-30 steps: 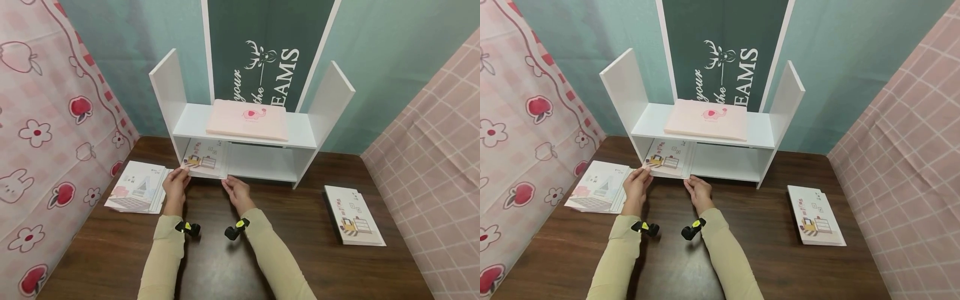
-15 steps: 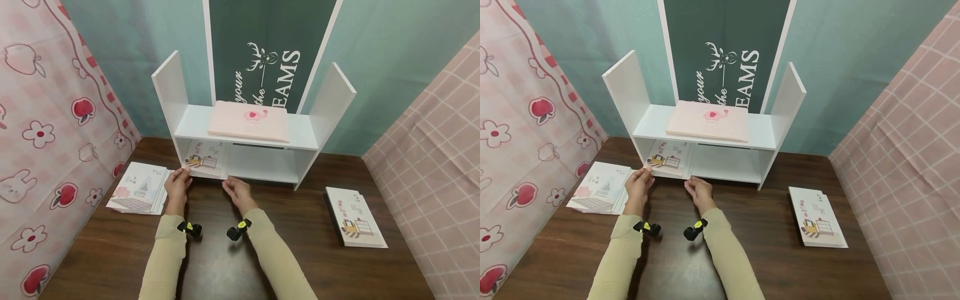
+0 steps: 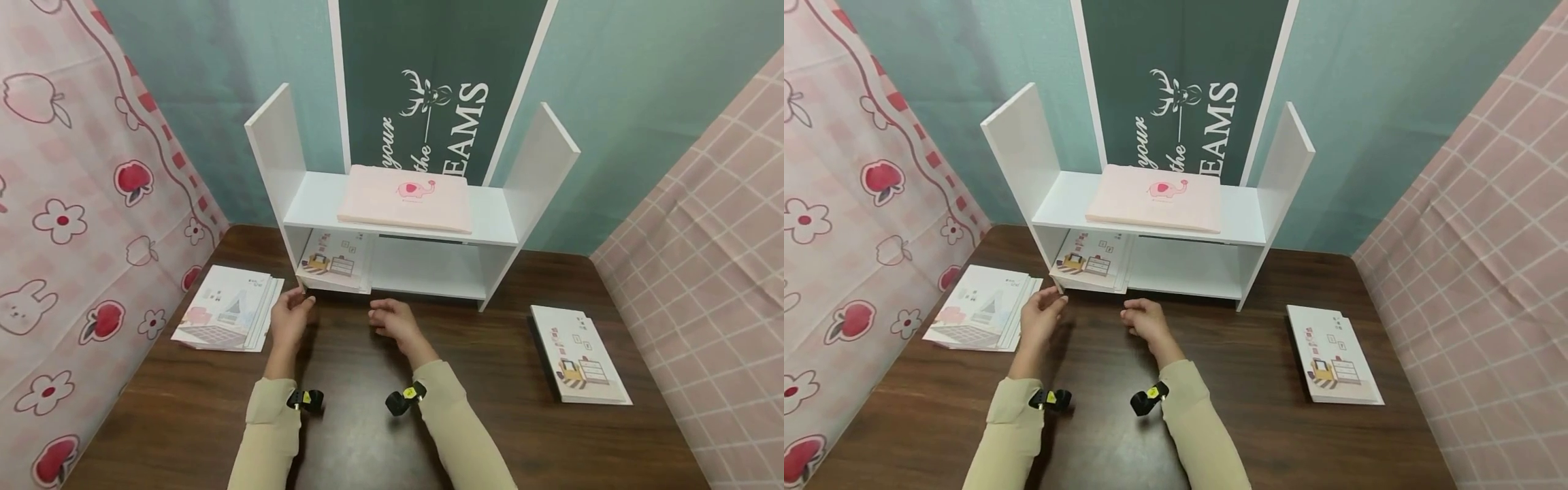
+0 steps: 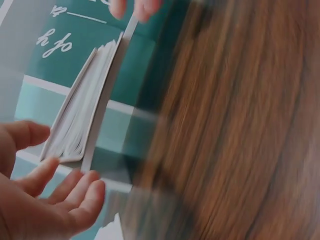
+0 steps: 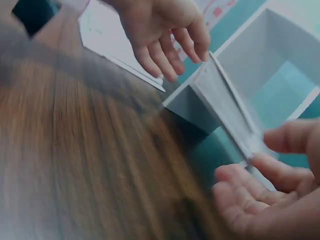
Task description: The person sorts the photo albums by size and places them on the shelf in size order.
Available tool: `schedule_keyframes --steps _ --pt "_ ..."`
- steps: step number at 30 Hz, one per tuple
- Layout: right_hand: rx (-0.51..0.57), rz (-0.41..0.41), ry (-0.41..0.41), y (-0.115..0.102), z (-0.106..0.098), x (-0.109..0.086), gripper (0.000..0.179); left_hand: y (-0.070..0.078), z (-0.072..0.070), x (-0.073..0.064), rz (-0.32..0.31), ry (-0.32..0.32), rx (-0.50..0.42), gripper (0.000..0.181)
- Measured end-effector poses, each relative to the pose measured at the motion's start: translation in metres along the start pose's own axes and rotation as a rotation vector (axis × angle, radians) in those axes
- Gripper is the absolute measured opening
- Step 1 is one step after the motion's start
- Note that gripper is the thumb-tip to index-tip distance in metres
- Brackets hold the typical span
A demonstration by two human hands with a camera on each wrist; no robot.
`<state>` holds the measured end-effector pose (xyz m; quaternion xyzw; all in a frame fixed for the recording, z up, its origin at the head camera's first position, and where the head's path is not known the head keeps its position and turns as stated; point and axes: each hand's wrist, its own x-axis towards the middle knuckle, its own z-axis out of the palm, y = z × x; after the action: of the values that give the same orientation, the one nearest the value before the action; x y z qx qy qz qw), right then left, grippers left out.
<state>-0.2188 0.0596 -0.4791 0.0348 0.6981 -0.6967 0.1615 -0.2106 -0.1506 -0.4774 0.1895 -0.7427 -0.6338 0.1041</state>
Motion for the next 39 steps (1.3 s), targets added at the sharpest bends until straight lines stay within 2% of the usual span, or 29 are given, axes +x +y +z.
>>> schedule_keyframes --steps 3,6,9,12,14,17,23,30,34,39 --pt "-0.307 -0.151 -0.044 -0.006 -0.004 -0.009 0.030 0.002 -0.009 -0.005 0.075 -0.060 0.180 0.038" --pt "-0.626 -0.257 -0.101 -0.013 -0.007 -0.018 0.033 0.004 -0.019 -0.009 0.174 -0.139 0.386 0.038" --pt "-0.923 -0.291 -0.185 -0.019 -0.009 -0.028 0.045 0.004 -0.029 -0.013 0.298 -0.221 0.643 0.041" --pt "-1.082 -0.287 -0.243 -0.023 -0.011 -0.036 0.054 0.005 -0.034 -0.016 0.391 -0.287 0.838 0.044" --pt "-1.112 -0.287 -0.244 -0.023 -0.011 -0.040 0.055 0.005 -0.036 -0.018 0.408 -0.316 0.890 0.044" --pt "-1.101 -0.299 -0.235 -0.023 -0.011 -0.042 0.054 0.006 -0.036 -0.020 0.426 -0.319 0.888 0.043" --pt "-1.102 -0.322 -0.205 -0.013 -0.005 -0.047 0.050 0.004 -0.042 -0.027 0.474 -0.256 0.835 0.041" --pt "-1.085 -0.364 -0.146 0.001 0.011 -0.051 0.042 -0.001 -0.062 -0.032 0.472 -0.179 0.819 0.038" --pt "-1.061 -0.367 -0.124 0.008 0.018 -0.051 0.040 -0.004 -0.071 -0.030 0.482 -0.167 0.816 0.037" --pt "-1.042 -0.386 -0.120 0.015 0.026 -0.050 0.039 -0.007 -0.081 -0.027 0.452 -0.159 0.829 0.039"
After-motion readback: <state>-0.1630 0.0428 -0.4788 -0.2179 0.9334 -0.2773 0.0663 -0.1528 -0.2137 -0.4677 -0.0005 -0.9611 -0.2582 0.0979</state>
